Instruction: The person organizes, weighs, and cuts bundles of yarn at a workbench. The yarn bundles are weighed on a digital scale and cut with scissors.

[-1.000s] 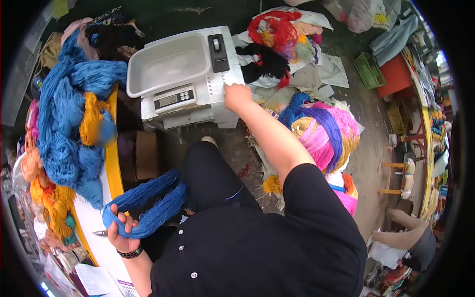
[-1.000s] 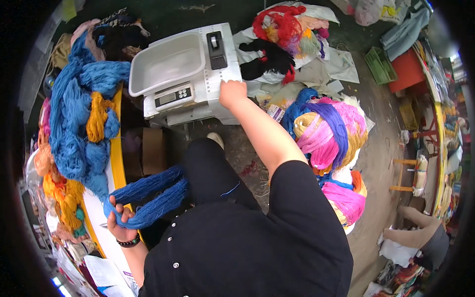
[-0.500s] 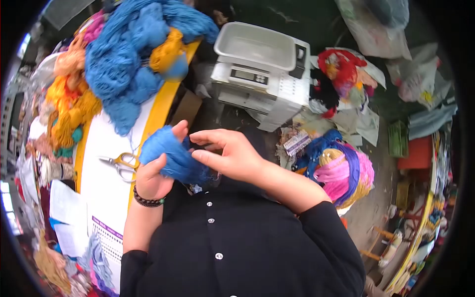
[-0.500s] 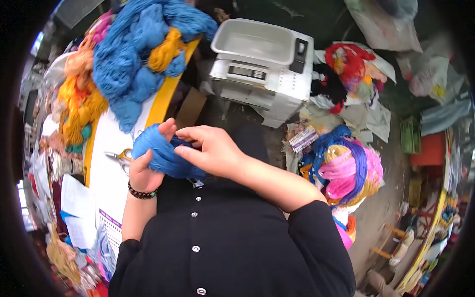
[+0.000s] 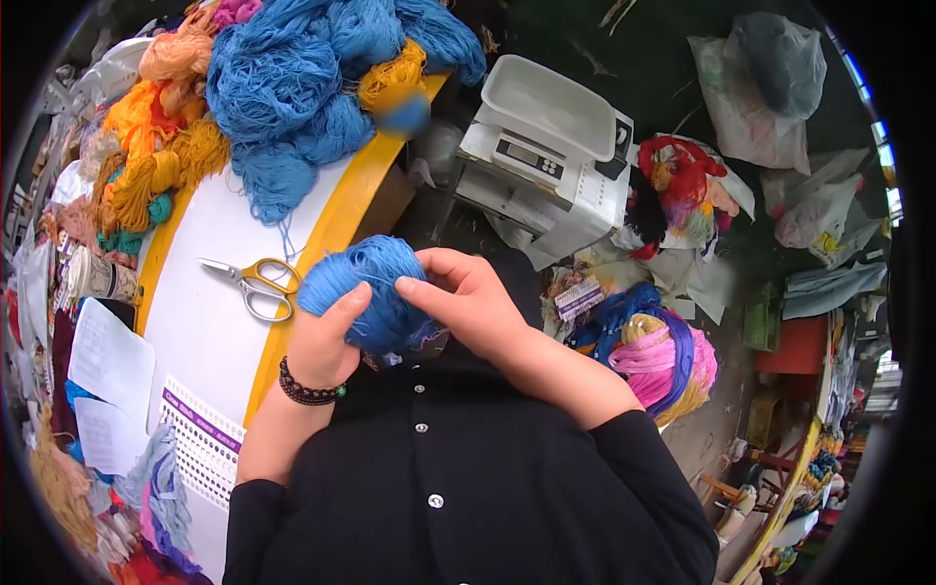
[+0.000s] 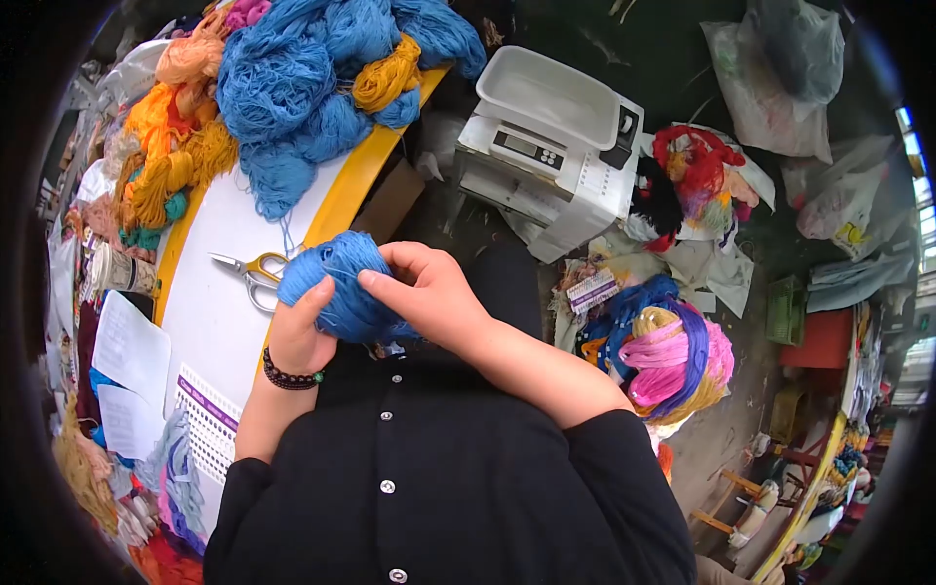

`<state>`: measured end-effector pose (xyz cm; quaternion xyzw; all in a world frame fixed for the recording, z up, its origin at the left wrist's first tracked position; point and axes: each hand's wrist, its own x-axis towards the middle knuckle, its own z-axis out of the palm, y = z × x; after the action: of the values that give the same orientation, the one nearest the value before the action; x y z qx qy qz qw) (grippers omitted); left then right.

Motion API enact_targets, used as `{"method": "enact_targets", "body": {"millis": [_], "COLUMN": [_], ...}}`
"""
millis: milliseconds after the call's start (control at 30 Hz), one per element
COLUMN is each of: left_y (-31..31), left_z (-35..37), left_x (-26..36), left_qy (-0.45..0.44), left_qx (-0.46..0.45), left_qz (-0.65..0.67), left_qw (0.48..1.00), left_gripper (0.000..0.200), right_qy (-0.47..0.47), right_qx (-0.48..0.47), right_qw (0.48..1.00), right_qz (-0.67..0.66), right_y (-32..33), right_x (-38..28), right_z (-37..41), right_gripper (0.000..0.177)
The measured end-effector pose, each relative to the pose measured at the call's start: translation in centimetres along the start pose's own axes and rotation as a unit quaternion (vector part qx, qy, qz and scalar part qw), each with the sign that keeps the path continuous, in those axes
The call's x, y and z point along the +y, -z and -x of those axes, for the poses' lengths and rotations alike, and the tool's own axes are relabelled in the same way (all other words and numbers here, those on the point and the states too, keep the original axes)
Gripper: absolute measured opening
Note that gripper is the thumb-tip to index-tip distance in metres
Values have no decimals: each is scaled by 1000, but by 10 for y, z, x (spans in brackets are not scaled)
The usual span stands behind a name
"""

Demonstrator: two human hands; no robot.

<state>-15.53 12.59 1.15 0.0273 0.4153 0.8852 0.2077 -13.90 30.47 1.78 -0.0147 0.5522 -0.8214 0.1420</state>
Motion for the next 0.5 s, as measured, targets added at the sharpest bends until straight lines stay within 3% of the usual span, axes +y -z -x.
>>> {"method": "enact_targets", "body": {"millis": [33, 100, 133, 167, 233, 300, 400, 433, 500], "left_y": [-2, -1, 2, 7, 8, 6, 16, 18, 25], "left_z": [1, 2, 1, 1, -2, 8, 8, 12, 18], "left_x": [0, -1, -6, -7, -2, 5, 7, -4, 0], "left_qy": [-2, 9, 11, -8, -175, -180, -288, -230, -226], "left_qx": [-11, -12, 4, -51, -86, -44, -77, -50, -9], "left_qz": [6, 34, 10, -43, -278, -281, -313, -212, -216], "left_qw": [1000, 999, 1000, 998, 940, 942, 902, 948, 950], "left_gripper": [33, 30, 25, 21, 20, 16, 10, 10, 10], "right_qy": [-2, -21, 19, -8, -37, -51, -29, -36, -28], "right_qx": [-2, 25, 21, 8, 5, -11, -13, 0, 13], "right_qw": [1000, 979, 987, 991, 987, 982, 992, 994, 997], "right_qz": [3, 200, 156, 134, 158, 183, 124, 102, 70], "right_y": [-1, -5, -7, -9, -23, -25, -20, -24, -33], "right_x": [-1, -3, 7, 6, -2, -1, 17, 18, 19], "right_z": [1, -2, -4, -3, -4, -3, -7, -6, -6], "right_gripper": [21, 25, 29, 28, 24, 20, 23, 24, 26]}}
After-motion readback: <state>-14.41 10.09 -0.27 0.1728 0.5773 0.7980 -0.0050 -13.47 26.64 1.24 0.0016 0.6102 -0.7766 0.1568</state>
